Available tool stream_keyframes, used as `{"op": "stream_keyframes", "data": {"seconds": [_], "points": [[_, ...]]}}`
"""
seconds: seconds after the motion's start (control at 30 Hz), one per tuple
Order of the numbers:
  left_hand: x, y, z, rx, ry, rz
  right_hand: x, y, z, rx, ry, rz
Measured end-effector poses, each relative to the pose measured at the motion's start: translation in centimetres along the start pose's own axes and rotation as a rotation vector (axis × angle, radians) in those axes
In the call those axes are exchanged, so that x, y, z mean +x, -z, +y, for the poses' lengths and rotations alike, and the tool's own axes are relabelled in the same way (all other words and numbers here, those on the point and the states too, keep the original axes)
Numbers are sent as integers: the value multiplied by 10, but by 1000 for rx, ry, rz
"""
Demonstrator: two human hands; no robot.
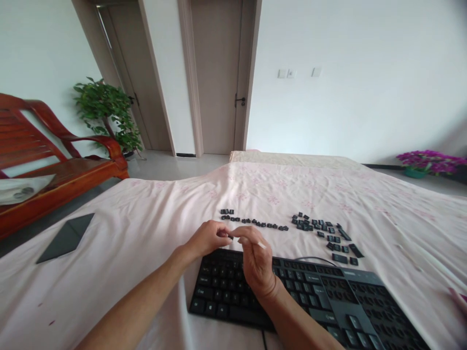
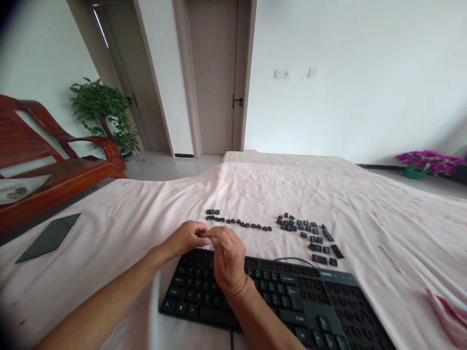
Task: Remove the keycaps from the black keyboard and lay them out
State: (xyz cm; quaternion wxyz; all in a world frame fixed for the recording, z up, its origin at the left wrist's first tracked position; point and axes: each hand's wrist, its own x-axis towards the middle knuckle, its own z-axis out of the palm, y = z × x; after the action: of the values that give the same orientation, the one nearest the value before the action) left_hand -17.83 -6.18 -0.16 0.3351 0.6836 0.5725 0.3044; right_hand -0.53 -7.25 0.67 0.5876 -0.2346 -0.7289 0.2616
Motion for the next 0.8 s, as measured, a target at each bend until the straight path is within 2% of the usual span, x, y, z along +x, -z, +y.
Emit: {"op": "stream_keyframes", "data": {"seconds": [0.13, 0.23, 0.43, 0.8], "points": [[29, 3, -1, -22, -32, 151, 9, -1, 11, 138, -390, 344], [56, 4, -2, 40, -48, 238, 13, 0, 16, 207, -529, 449], [94, 2, -3, 383, -100, 271, 14, 2, 17, 247, -531, 451], [104, -1, -3, 518, -89, 240, 17, 2, 17, 267, -528, 445]]}}
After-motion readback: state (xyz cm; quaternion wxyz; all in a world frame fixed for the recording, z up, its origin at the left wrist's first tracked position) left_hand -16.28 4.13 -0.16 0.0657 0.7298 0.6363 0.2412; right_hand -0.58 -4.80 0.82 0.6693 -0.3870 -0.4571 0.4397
